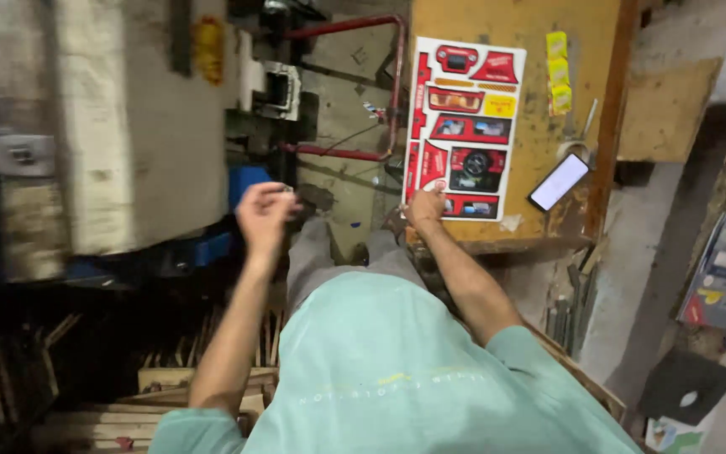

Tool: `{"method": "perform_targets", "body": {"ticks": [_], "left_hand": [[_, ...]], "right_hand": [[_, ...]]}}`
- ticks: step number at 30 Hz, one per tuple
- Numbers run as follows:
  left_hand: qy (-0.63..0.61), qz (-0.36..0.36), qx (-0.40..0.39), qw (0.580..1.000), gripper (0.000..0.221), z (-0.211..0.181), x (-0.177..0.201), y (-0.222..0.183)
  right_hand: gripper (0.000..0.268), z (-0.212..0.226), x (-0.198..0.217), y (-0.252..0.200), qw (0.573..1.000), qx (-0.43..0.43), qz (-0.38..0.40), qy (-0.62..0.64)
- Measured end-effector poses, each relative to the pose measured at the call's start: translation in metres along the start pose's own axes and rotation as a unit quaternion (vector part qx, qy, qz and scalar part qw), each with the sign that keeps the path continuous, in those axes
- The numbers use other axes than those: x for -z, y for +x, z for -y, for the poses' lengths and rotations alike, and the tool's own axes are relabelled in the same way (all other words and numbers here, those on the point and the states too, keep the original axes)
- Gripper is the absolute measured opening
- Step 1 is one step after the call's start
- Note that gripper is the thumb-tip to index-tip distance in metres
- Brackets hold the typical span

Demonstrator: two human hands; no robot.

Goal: Repeatedly retrieving printed decal sheets from a machine and placing them on a stack.

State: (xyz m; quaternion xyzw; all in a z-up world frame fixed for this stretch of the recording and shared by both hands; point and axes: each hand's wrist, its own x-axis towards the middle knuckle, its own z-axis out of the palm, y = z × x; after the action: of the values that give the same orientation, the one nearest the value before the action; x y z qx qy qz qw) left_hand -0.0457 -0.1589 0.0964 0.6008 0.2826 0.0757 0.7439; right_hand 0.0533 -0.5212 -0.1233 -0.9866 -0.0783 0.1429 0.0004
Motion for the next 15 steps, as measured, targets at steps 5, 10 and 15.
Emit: {"method": "perform_targets", "body": {"ticks": [5, 10, 15], "left_hand": [[0.162, 0.208, -0.004, 0.965, 0.031, 0.219, -0.128, 0.011], [0.291, 0.337, 0.102, 0.890, 0.038, 0.266, -0.250, -0.010], [0.130, 0.075, 0.123, 0.981, 0.027, 0.228, -0.297, -0.014]], "right_hand": [[0.024, -0.033, 0.022, 0.014, 0.981, -0.016, 0.127, 0.146], [0.037, -0.088, 0.043, 0.007, 0.914, 0.025, 0.170, 0.367], [0.042, -0.206, -0.004, 0.003, 0.932, -0.041, 0.024, 0.358]]}}
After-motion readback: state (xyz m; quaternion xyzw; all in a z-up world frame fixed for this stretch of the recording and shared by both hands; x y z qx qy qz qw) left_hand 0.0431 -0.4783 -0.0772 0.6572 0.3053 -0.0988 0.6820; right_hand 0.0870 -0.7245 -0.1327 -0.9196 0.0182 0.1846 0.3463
